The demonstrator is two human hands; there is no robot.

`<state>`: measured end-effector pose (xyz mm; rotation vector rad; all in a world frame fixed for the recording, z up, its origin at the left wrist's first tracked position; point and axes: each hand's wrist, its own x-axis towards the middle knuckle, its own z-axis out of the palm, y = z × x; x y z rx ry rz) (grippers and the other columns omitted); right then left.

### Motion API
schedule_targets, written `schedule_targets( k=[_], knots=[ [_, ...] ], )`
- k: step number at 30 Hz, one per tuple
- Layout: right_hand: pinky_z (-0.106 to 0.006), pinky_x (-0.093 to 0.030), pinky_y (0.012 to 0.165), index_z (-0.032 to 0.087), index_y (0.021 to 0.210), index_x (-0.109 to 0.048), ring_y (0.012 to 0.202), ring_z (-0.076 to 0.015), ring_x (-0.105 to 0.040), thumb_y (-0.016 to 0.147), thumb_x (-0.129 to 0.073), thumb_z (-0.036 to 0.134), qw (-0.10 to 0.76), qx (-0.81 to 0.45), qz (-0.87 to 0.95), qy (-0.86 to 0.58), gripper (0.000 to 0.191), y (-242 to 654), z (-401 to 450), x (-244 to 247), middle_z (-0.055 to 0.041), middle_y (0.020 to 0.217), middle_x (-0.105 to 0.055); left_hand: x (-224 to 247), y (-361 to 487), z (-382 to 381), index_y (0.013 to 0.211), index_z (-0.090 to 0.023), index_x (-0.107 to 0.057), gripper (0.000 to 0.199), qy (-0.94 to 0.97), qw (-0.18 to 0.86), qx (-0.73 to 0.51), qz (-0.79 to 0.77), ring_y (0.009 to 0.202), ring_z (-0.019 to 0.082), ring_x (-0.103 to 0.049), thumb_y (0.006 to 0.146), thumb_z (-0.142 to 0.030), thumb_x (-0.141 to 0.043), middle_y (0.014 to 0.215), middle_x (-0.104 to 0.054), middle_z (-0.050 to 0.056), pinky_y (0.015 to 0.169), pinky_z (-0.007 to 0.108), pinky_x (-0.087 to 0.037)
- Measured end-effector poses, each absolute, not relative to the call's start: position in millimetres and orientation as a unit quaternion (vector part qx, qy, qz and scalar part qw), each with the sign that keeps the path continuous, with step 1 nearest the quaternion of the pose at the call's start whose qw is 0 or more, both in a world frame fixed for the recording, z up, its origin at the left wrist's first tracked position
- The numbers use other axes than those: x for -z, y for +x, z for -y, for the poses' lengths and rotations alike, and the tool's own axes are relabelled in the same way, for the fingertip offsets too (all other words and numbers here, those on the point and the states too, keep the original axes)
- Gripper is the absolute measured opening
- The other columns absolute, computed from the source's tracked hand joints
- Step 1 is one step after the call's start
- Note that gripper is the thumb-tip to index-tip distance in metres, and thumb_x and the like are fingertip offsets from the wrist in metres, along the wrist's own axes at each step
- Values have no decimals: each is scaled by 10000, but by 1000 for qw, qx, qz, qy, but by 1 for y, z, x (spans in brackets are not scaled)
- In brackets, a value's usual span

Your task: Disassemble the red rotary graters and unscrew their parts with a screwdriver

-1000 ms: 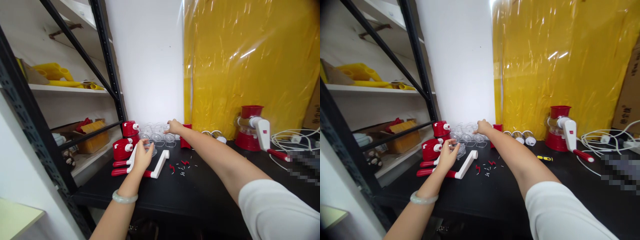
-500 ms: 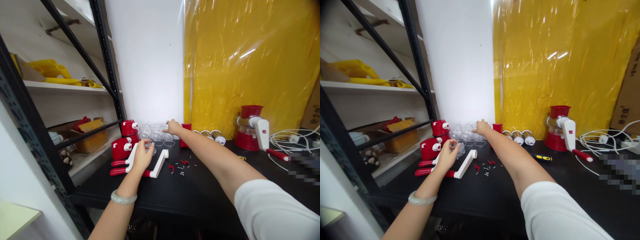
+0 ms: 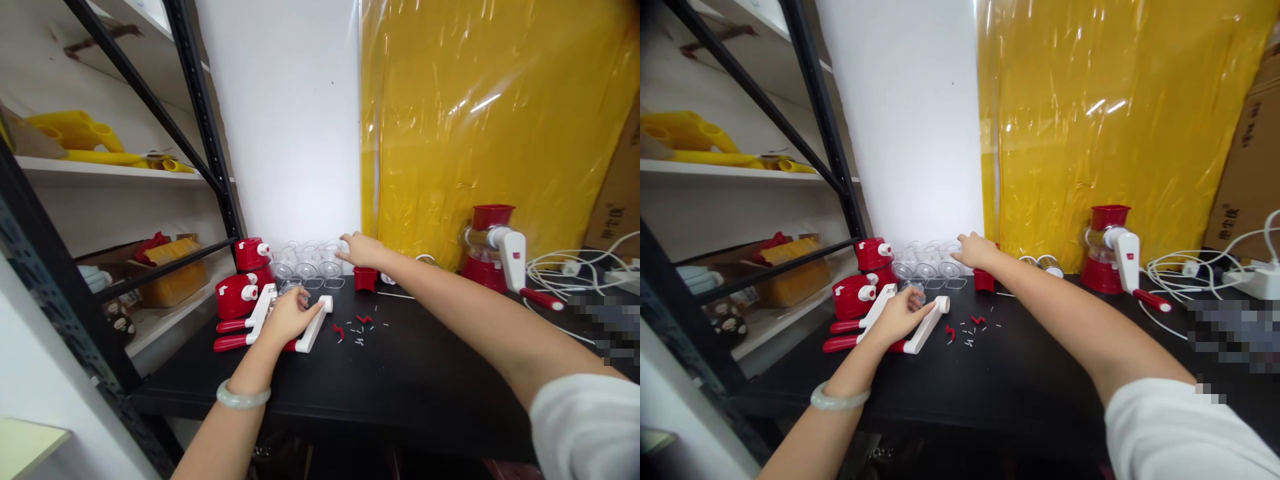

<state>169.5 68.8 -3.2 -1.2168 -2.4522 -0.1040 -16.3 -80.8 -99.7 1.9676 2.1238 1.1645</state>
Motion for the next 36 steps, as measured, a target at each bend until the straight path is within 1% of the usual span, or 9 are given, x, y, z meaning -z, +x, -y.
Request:
schedule_targets(
  k=[4,9,13,17,20,23,26,32,36],
  knots=[
    [-386,-476,828,162,1202,-593,998,-307,-646,862,-464,587,121,29,903,-411,559,256,-57,15,-169,1104,-678,99,-13,81,910,-178,-617,460,645,1,-282,-710,705,218,-639,691,-582,-638,749,-681,51,638,308,-435],
    [-382,-485,812,158,1186,-629,1019,-329,-639,741,-659,498,-41,-27,878,-477,561,354,-58,55,-164,1139,-664,90,4,86,834,-200,-658,295,644,-14,-177,-744,688,237,-635,708,-464,-618,737,-693,67,585,299,-359],
    [-419,-476,799,121,1169,-625,1027,-372,-611,740,-689,360,-43,24,851,-523,496,385,-64,85,-221,1160,-609,79,17,91,774,-190,-639,196,640,-35,-129,-757,680,242,-617,733,-369,-570,724,-674,79,573,301,-316],
    [-422,-458,834,106,1112,-622,1062,-368,-589,807,-629,304,-5,21,857,-515,364,392,-70,100,-234,1127,-602,56,25,93,846,-188,-608,249,692,7,-172,-701,643,202,-586,786,-420,-540,680,-627,32,565,282,-326],
    [-342,-466,818,147,1043,-607,982,-275,-625,850,-581,301,34,-7,875,-482,248,400,-74,101,-159,1064,-643,31,36,89,920,-194,-564,303,748,55,-226,-622,675,183,-579,828,-478,-510,744,-622,16,597,278,-381],
    [-297,-479,728,169,968,-561,811,-203,-644,882,-532,354,128,-109,884,-436,206,413,-74,95,-97,938,-667,15,52,75,983,-203,-480,298,770,129,-268,-564,691,179,-601,860,-475,-478,813,-645,21,608,285,-430],
    [-280,-476,619,182,906,-526,640,-156,-614,857,-548,462,249,-240,852,-394,285,426,-71,86,-41,814,-647,20,65,54,1034,-211,-403,285,756,177,-320,-543,645,169,-611,870,-437,-457,865,-649,27,566,286,-448],
    [-255,-401,507,175,827,-585,497,-111,-507,768,-642,548,486,-306,745,-340,381,440,-68,71,15,599,-589,63,62,27,1039,-217,-426,305,715,102,-378,-579,494,151,-515,885,-480,-424,645,-536,-39,525,287,-431],
    [-268,-400,507,180,809,-636,500,-127,-518,707,-699,543,526,-249,730,-359,383,437,-61,68,5,587,-605,75,56,25,1000,-212,-444,324,705,30,-375,-601,619,191,-583,901,-517,-396,699,-576,-5,600,303,-443]
  ],
)
